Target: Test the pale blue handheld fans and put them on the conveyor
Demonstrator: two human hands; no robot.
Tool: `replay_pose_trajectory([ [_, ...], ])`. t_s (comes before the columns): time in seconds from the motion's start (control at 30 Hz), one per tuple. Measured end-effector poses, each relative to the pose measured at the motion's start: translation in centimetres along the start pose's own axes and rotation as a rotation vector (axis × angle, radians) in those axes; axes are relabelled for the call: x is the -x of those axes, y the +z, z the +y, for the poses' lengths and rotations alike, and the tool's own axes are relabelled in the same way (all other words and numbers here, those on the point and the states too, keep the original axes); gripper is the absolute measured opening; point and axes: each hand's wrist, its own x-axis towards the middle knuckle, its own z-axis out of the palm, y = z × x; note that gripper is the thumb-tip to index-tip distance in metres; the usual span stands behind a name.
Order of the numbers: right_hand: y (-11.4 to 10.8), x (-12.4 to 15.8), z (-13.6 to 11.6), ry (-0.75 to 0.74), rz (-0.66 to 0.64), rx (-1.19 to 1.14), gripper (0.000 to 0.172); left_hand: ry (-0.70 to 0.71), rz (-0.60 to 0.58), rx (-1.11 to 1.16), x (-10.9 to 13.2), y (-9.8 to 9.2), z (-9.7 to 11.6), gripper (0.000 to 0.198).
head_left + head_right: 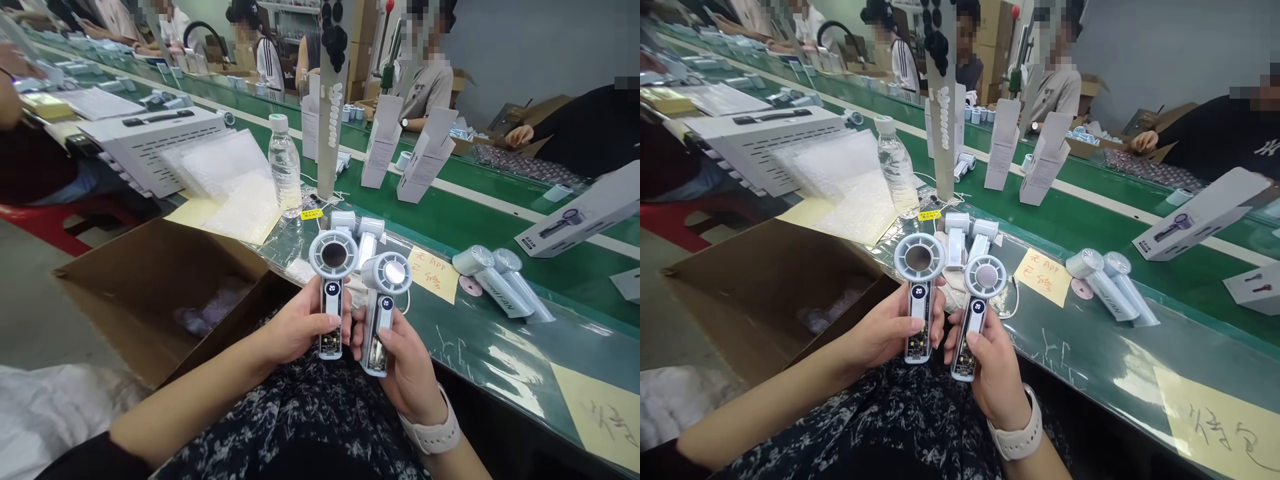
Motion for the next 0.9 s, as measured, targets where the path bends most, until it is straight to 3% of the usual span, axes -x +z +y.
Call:
replay_pose_trajectory([
  [0.4,0.5,0.12,0.09,0.005,0.059,0.001,0.029,-0.033,0.033,0.027,0.19,0.01,-0.06,0.041],
  [0.63,0.33,0.12,0.36,0.042,0.161,0.032,0.029,-0.007,0.174,0.008,-0.08,-0.23,-0.85,0.035],
  [0.9,0.67,0.06,0.39,0.02,0.164,0.05,0.029,0.035,0.079,-0.042,-0.01,-0.31,-0.71,0.031],
])
